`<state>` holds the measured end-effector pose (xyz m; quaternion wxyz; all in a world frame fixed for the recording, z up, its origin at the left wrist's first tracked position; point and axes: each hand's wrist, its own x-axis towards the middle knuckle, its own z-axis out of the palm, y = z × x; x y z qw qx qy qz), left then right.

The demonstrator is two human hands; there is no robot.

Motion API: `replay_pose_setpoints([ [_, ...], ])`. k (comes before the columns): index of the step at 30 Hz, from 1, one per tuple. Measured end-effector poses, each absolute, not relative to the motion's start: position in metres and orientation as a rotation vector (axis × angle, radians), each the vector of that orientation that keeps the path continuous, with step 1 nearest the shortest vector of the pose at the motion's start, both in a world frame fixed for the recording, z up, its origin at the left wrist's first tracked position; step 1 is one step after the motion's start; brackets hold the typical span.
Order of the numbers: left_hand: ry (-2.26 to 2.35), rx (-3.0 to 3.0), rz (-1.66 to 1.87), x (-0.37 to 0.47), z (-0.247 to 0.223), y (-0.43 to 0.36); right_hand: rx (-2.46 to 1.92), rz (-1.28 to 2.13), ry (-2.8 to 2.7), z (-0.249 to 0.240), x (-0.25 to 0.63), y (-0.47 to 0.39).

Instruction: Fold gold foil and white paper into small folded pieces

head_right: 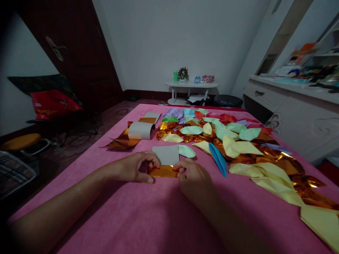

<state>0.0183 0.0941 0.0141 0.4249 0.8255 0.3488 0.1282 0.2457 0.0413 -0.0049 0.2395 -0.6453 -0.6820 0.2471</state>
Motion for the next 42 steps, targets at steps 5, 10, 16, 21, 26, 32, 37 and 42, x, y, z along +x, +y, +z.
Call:
replay_pose_setpoints([
  [5,1.014,2.637,0.411,0.031,0.017,0.068,-1.838,0.544,-1.89,0.0,0.237,0.035],
  [10,0.964,2.97,0.31,0.038,0.016,0.06,-1.829,0.421,-1.907,-0.004,0.235,0.033],
  [16,0.886,3.166,0.375,0.039,0.001,0.066,-1.607,0.095,-2.022,-0.007,0.23,0.029],
  [21,0.829,3.194,0.575,0.04,-0.001,0.064,-1.279,-0.18,-2.149,-0.007,0.22,0.033],
  [26,0.795,3.157,0.784,0.041,-0.001,0.064,-1.101,-0.348,-2.224,-0.011,0.222,0.042],
  [32,0.767,3.129,0.978,0.028,-0.005,0.071,-1.045,-0.374,-2.228,-0.011,0.24,0.044],
  [37,0.825,3.074,1.031,0.017,-0.004,0.077,-1.042,-0.375,-2.2,-0.004,0.249,0.043],
  [42,0.894,3.015,1.049,0.013,-0.001,0.082,-1.107,-0.314,-2.173,0.005,0.252,0.039],
])
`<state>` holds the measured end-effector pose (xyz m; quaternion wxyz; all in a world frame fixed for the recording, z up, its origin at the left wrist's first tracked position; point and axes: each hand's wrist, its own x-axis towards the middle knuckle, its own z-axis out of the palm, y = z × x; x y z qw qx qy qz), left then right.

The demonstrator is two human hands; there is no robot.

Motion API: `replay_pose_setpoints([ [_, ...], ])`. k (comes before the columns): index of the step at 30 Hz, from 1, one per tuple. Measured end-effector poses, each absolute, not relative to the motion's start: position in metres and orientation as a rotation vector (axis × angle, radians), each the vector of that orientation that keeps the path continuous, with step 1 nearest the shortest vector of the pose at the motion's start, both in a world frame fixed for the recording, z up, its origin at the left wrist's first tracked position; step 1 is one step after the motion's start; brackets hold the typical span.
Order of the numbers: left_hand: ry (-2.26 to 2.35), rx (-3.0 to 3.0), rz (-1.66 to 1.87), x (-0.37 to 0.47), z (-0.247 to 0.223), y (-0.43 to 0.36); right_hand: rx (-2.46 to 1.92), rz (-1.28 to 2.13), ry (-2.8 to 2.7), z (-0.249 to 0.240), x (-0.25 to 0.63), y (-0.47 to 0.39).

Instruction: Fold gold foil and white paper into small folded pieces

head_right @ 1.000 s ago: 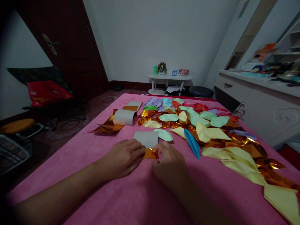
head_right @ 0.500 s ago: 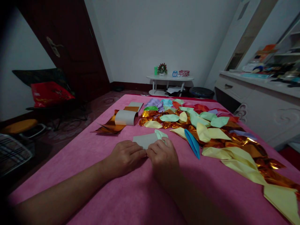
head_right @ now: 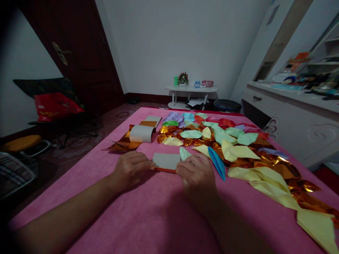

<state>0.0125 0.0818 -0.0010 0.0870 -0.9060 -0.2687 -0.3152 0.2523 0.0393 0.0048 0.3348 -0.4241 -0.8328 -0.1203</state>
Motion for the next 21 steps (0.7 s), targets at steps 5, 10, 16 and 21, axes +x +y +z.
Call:
replay_pose_setpoints([
  [5,-0.856,-2.663,-0.958,0.005,-0.002,0.089,-1.111,-0.339,-2.151,0.005,0.258,0.04],
  [10,-1.161,-2.659,-1.134,0.004,-0.002,0.091,-1.153,-0.469,-2.015,0.008,0.267,0.04],
  [16,-1.582,-3.072,-1.434,0.039,0.01,0.064,-1.073,-0.59,-2.015,0.016,0.25,0.035],
  [21,-1.876,-3.31,-1.929,0.058,0.011,0.054,-1.033,-0.556,-2.11,0.016,0.229,0.026],
])
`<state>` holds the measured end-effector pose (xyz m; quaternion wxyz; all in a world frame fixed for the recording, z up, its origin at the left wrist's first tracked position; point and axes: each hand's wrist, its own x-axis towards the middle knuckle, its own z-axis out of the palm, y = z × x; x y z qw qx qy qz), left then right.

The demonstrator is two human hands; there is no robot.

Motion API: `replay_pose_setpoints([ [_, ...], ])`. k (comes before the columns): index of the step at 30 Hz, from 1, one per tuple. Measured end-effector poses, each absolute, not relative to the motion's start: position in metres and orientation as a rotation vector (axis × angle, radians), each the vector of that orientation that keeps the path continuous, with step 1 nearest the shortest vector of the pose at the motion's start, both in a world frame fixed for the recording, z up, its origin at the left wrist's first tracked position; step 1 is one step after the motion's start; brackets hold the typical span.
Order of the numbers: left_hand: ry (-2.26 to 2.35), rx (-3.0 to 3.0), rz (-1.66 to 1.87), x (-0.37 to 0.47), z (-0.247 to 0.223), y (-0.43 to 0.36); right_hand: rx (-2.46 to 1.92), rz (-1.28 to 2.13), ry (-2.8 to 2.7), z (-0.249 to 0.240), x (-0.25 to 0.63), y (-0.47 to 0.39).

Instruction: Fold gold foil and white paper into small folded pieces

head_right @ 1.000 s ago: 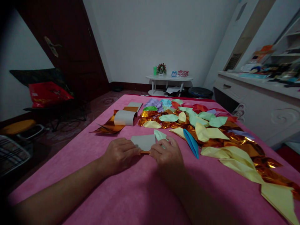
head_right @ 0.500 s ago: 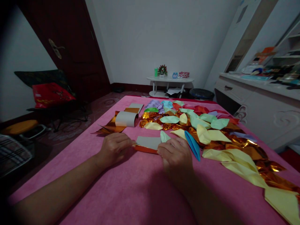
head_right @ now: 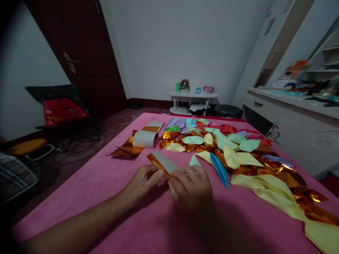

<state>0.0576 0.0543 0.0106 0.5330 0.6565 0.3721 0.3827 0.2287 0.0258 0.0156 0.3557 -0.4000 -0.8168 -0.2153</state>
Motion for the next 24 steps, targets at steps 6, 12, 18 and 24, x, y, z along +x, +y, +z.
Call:
replay_pose_setpoints([
  [6,0.806,1.068,0.894,0.059,0.001,0.061,-0.956,-0.334,-2.135,0.014,0.224,0.02],
  [12,0.834,1.059,0.838,0.05,0.003,0.071,-1.098,-0.069,-1.72,0.009,0.239,0.029],
  [18,0.817,1.356,0.614,0.04,0.008,0.072,-1.203,0.436,-1.492,0.005,0.241,0.036],
  [24,0.742,1.505,0.482,0.038,0.013,0.068,-1.221,0.939,-1.405,0.009,0.235,0.036],
])
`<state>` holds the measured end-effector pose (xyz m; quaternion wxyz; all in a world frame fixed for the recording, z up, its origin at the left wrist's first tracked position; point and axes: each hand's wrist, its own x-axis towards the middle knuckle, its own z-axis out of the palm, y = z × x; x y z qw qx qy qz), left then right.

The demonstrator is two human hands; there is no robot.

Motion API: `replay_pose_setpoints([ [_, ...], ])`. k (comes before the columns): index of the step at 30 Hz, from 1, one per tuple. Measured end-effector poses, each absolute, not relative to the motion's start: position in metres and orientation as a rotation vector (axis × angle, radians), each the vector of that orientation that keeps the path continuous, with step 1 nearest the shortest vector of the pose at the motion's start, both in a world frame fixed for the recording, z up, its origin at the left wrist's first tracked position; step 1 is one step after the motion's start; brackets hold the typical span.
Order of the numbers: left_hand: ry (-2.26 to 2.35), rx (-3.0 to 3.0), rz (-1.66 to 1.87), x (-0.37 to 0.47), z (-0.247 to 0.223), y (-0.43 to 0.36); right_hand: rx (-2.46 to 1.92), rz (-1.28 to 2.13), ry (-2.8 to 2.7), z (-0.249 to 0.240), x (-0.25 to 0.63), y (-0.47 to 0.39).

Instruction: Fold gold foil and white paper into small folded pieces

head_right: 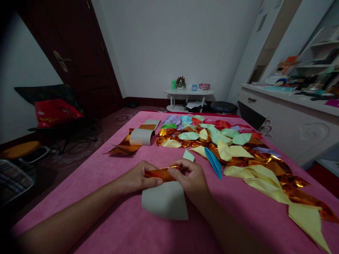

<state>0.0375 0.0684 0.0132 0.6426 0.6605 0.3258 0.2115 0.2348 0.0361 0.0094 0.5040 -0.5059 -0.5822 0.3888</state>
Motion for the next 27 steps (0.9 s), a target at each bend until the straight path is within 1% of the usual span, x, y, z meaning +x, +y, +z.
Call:
replay_pose_setpoints([
  [8,0.923,1.345,0.75,0.042,0.0,0.076,-1.272,0.992,-1.212,0.007,0.237,0.04],
  [13,0.999,1.465,0.772,0.04,-0.003,0.079,-1.292,1.022,-1.172,0.003,0.237,0.04],
  [20,0.843,1.328,0.827,0.039,-0.001,0.076,-1.262,1.043,-1.132,-0.006,0.242,0.042],
  [23,0.682,1.197,0.923,0.041,-0.002,0.074,-1.218,1.156,-1.036,-0.005,0.245,0.043],
  [27,0.541,1.162,0.992,0.047,0.001,0.07,-1.042,1.5,-0.91,-0.002,0.238,0.041],
])
